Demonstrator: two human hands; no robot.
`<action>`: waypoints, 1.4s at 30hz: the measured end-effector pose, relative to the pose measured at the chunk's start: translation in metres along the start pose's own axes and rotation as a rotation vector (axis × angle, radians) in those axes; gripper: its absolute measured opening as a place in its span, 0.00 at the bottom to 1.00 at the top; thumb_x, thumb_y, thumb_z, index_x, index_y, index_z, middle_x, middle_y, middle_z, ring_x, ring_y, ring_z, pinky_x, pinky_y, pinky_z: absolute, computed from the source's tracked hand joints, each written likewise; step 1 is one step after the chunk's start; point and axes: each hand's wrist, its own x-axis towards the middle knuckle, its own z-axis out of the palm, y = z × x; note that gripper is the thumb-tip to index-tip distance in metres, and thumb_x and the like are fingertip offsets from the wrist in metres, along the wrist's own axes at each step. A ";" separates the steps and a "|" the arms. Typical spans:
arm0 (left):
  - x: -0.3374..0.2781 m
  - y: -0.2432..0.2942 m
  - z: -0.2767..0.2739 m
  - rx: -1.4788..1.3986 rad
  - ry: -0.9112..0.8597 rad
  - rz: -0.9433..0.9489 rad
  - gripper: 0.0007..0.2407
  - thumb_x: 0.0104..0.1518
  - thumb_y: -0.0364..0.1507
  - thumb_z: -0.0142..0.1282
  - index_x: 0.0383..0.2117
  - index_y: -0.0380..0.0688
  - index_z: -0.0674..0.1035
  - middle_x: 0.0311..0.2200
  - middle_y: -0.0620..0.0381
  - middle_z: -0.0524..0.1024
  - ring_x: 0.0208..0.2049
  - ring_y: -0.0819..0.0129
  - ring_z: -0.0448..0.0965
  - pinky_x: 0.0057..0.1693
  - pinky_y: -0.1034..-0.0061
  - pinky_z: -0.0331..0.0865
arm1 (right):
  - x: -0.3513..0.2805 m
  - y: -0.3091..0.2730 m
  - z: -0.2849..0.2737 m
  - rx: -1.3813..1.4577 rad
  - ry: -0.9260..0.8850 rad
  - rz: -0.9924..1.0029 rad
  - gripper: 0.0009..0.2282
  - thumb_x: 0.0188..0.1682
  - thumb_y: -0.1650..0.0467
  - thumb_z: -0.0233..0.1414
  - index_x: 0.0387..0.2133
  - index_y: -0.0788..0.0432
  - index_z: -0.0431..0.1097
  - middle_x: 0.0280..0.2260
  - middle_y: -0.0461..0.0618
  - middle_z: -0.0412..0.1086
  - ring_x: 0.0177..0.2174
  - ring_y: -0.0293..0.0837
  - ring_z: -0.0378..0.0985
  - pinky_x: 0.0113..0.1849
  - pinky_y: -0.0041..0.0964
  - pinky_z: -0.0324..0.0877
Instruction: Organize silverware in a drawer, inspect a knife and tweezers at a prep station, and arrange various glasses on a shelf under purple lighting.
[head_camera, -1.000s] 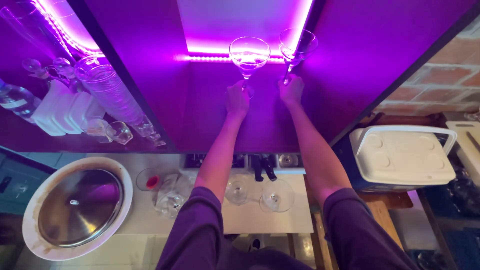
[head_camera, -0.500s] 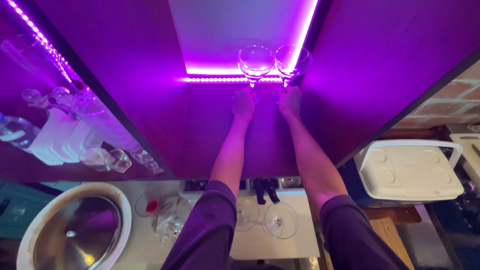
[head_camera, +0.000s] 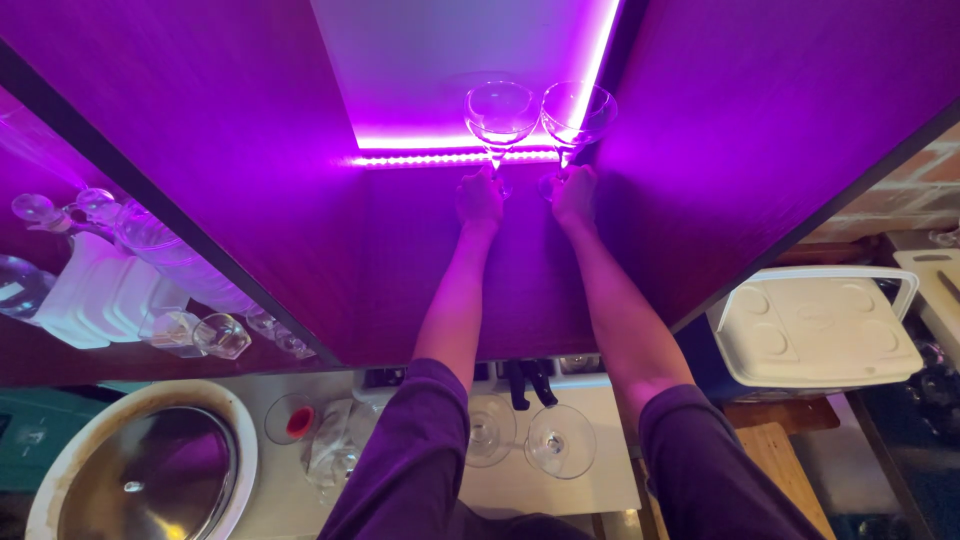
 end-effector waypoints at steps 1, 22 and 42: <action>-0.002 -0.001 0.001 0.001 -0.002 -0.002 0.09 0.63 0.33 0.56 0.42 0.43 0.81 0.27 0.56 0.83 0.33 0.65 0.85 0.42 0.66 0.78 | -0.001 0.002 0.000 0.000 -0.002 0.002 0.08 0.45 0.70 0.62 0.31 0.65 0.77 0.35 0.59 0.71 0.42 0.54 0.75 0.47 0.50 0.69; -0.006 -0.010 -0.010 -0.051 0.027 -0.017 0.10 0.61 0.32 0.57 0.44 0.43 0.81 0.29 0.55 0.83 0.32 0.66 0.86 0.38 0.69 0.79 | -0.002 -0.013 -0.009 0.004 -0.038 0.039 0.07 0.46 0.72 0.61 0.33 0.66 0.78 0.36 0.61 0.72 0.41 0.54 0.76 0.45 0.49 0.72; -0.061 -0.017 -0.049 -0.015 0.058 0.106 0.15 0.55 0.30 0.64 0.46 0.39 0.79 0.40 0.48 0.81 0.42 0.56 0.85 0.44 0.67 0.80 | -0.062 -0.052 -0.046 -0.082 0.007 0.032 0.17 0.45 0.68 0.62 0.46 0.64 0.75 0.40 0.62 0.72 0.40 0.58 0.78 0.42 0.54 0.74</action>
